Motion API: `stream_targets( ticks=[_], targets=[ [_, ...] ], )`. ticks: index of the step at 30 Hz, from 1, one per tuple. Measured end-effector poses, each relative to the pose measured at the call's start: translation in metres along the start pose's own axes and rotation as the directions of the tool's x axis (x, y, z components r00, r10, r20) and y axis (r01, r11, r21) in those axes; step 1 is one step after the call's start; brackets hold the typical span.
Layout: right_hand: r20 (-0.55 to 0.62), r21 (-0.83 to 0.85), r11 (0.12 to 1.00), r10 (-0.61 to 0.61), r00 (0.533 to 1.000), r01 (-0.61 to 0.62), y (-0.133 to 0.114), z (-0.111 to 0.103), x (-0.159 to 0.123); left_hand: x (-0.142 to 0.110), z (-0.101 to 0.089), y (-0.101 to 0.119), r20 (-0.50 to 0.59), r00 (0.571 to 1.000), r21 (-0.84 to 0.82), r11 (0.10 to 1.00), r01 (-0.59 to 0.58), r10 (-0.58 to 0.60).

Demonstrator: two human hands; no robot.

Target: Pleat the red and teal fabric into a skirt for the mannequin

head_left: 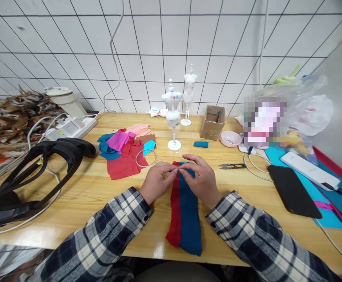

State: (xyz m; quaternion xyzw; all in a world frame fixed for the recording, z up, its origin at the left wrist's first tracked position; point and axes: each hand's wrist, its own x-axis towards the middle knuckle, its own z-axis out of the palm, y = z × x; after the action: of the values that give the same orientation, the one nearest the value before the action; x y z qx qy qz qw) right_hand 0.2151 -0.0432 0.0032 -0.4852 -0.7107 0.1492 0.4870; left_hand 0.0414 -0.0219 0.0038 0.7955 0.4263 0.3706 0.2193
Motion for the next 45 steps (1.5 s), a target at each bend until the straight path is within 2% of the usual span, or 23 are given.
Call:
stream_targets(
  ticks=[5,8,12,14,17,20,22,23,26,30,35,42,45],
  targets=[
    [0.011,-0.014,1.0,0.014,1.0,-0.014,0.001,-0.002,0.002,-0.001,0.001,0.003,0.064,0.998,0.008,1.0,-0.004,0.004],
    [0.025,0.067,0.996,0.05,0.998,-0.051,0.001,-0.009,0.004,-0.004,0.003,0.005,0.119,0.993,-0.026,1.0,0.008,-0.005],
    [0.047,0.183,0.972,0.138,0.989,-0.145,0.008,-0.024,0.005,-0.006,0.002,0.004,0.147,0.985,-0.117,0.988,0.104,-0.086],
    [0.061,0.216,0.947,0.231,0.971,-0.238,0.018,-0.032,0.006,-0.002,0.0,0.0,0.121,0.99,-0.059,0.995,0.085,-0.078],
    [0.113,0.208,0.912,0.336,0.935,-0.353,0.038,-0.041,0.009,0.016,-0.001,-0.007,0.118,0.993,0.147,0.988,-0.036,0.018],
    [0.147,0.141,0.929,0.321,0.936,-0.341,0.054,-0.046,0.012,0.041,0.009,-0.012,0.238,0.97,0.264,0.958,-0.114,0.05],
    [0.19,0.127,0.934,0.309,0.932,-0.335,0.059,-0.047,0.013,0.057,0.02,-0.013,0.345,0.939,0.309,0.945,-0.104,-0.01],
    [0.214,0.126,0.933,0.306,0.928,-0.337,0.061,-0.046,0.014,0.063,0.026,-0.012,0.361,0.931,0.329,0.942,-0.065,-0.062],
    [0.262,0.101,0.938,0.296,0.919,-0.331,0.065,-0.043,0.014,0.075,0.038,-0.011,0.342,0.922,0.361,0.931,0.052,-0.183],
    [0.268,0.066,0.943,0.298,0.916,-0.326,0.071,-0.039,0.015,0.078,0.04,-0.012,0.341,0.917,0.354,0.932,0.078,-0.206],
    [0.246,-0.023,0.951,0.304,0.921,-0.308,0.075,-0.029,0.013,0.076,0.039,-0.015,0.337,0.895,0.352,0.921,0.166,-0.291],
    [0.194,-0.195,0.958,0.247,0.949,-0.209,0.077,-0.016,0.016,0.074,0.044,-0.019,0.336,0.897,0.363,0.918,0.158,-0.287],
    [0.182,-0.219,0.952,0.254,0.95,-0.213,0.079,-0.015,0.016,0.074,0.044,-0.021,0.337,0.902,0.35,0.925,0.146,-0.27]
  ],
)
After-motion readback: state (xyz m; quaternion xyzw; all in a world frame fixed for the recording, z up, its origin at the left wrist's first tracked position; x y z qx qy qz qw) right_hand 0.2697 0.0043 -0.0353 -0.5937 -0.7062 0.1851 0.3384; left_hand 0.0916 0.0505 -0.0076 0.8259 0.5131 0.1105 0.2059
